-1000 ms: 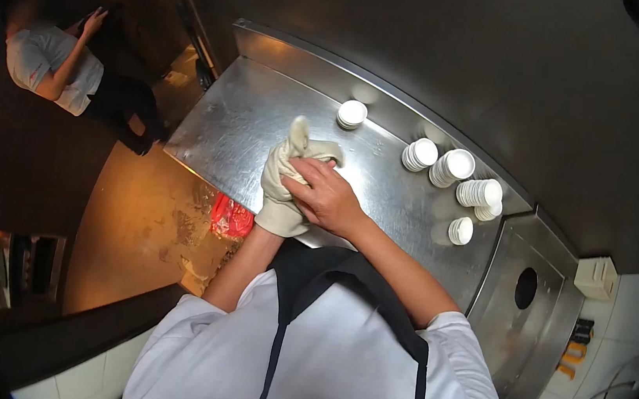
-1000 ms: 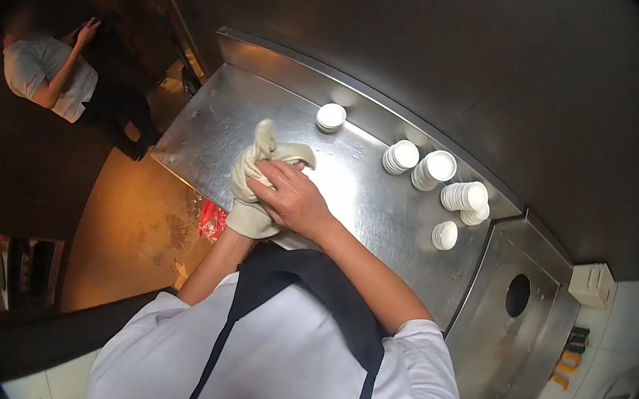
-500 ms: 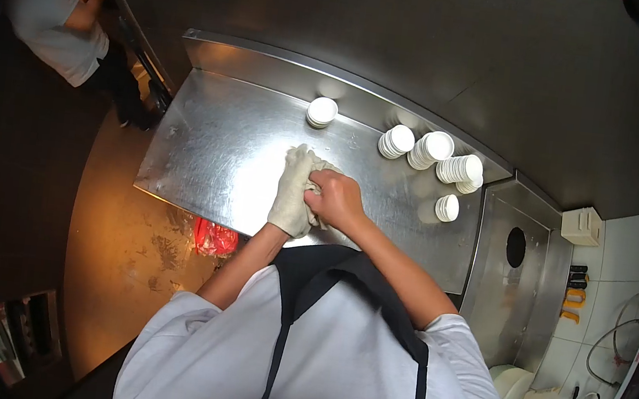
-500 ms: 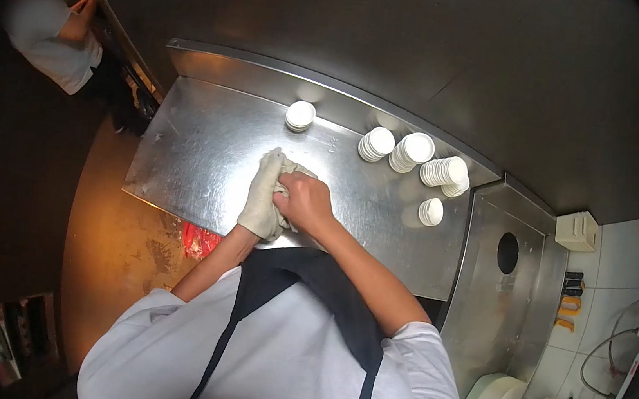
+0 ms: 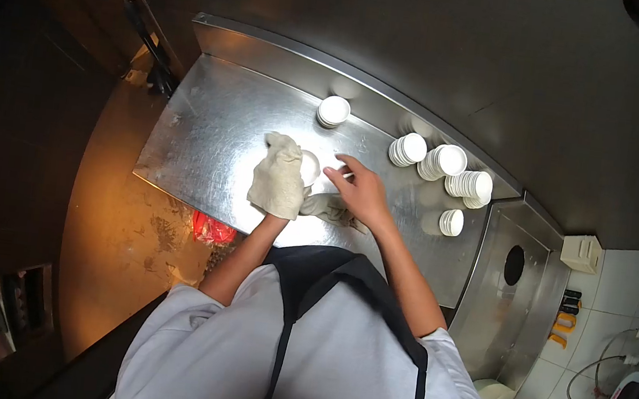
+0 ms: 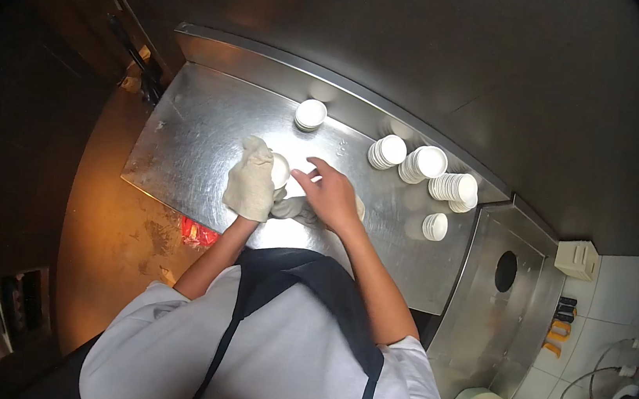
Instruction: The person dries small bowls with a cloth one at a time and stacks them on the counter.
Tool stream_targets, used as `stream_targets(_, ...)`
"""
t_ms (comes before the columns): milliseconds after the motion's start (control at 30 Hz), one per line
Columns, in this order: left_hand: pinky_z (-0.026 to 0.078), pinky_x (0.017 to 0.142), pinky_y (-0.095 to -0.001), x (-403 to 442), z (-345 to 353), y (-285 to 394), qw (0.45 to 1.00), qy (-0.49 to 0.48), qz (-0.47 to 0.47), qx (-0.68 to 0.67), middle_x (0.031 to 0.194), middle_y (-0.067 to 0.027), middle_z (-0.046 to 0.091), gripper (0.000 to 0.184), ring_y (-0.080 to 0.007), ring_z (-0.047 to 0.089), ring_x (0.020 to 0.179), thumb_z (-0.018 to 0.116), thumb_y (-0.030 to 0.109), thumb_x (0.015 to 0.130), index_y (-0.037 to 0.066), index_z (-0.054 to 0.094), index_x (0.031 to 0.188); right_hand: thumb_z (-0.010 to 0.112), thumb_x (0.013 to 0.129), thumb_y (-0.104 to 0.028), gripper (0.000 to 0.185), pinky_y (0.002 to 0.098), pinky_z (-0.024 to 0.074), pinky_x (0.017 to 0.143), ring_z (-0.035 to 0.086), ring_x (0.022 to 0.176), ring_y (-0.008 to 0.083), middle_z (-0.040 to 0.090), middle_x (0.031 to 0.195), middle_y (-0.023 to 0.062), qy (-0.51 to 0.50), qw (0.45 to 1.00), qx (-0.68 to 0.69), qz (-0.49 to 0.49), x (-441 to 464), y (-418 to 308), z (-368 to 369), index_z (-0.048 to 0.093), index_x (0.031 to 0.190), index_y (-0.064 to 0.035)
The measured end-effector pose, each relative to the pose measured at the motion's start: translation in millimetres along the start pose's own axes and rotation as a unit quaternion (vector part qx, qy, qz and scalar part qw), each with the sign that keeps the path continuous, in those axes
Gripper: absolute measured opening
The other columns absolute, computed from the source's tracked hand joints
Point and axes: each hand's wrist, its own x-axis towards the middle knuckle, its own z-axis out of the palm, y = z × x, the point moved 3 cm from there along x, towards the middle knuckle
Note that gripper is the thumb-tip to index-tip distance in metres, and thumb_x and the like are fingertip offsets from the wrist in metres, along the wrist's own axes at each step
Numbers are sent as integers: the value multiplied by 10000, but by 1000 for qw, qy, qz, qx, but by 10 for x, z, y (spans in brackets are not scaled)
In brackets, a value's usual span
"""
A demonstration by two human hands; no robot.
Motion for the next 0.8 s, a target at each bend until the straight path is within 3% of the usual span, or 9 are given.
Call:
stream_targets(100,576,773,-538,87,287,-217,981,-61,80,164,1002,-233,723,185,-451,720,921,534,171,1046,45,608,1160,739,949,-344,410,465,575,777,756,835,382,767,900,196,-1,998,63,10,190,-199,103,748,1221,-37)
stream_targets(200,557,936,-520,117,311,-405,991,-84,28,101,1150,-267,710,316,-451,700,1074,429,267,1130,29,574,1279,666,947,-232,292,480,572,771,746,840,406,745,871,228,75,988,132,16,616,356,455,765,1119,-18)
stream_targets(267,539,924,-536,102,242,-443,998,-58,21,26,1119,-271,697,256,-461,688,1079,403,223,1122,46,578,1179,687,958,-211,296,400,547,642,725,705,255,745,820,156,98,978,165,79,1011,730,542,758,1126,22)
stream_targets(300,540,914,-525,96,169,-403,997,-65,-40,-7,1117,-265,695,258,-452,688,1071,408,234,1122,49,578,1178,696,966,-172,279,340,519,533,695,622,140,731,767,93,112,971,188,96,1177,859,557,752,1130,47)
stream_targets(400,542,877,-460,40,246,-659,955,-79,-224,-177,1086,-231,670,314,-357,692,1042,440,332,1128,57,582,1182,722,964,-173,323,329,514,515,701,637,126,739,781,84,89,956,244,139,1462,1013,574,732,1193,54)
stream_targets(500,546,871,-422,58,203,-622,972,-131,56,185,1065,-171,665,386,-273,692,1008,476,406,1121,41,583,1185,747,956,-181,361,390,548,553,727,642,207,761,808,133,116,917,339,174,1328,818,415,718,1239,42)
stream_targets(633,582,878,-444,-39,12,-326,971,-194,-29,-140,1082,-189,682,434,-335,717,1019,762,322,980,22,583,1237,748,952,-214,378,478,582,667,751,723,362,780,883,198,278,957,-76,23,847,990,-12,725,1257,8)
stream_targets(733,606,848,-394,-127,117,-402,663,-230,-372,-608,1068,-121,685,485,-275,731,987,810,369,942,45,588,1226,750,948,-262,388,516,585,724,752,787,427,781,892,209,315,931,-174,65,516,1204,-319,738,1255,-25)
stream_targets(800,612,816,-377,-135,197,-389,679,-241,-368,-587,1024,-81,681,412,-233,726,937,670,448,1006,81,608,1183,761,951,-300,351,512,573,706,750,774,412,775,876,205,291,918,-231,141,410,1342,-457,769,1205,-58)
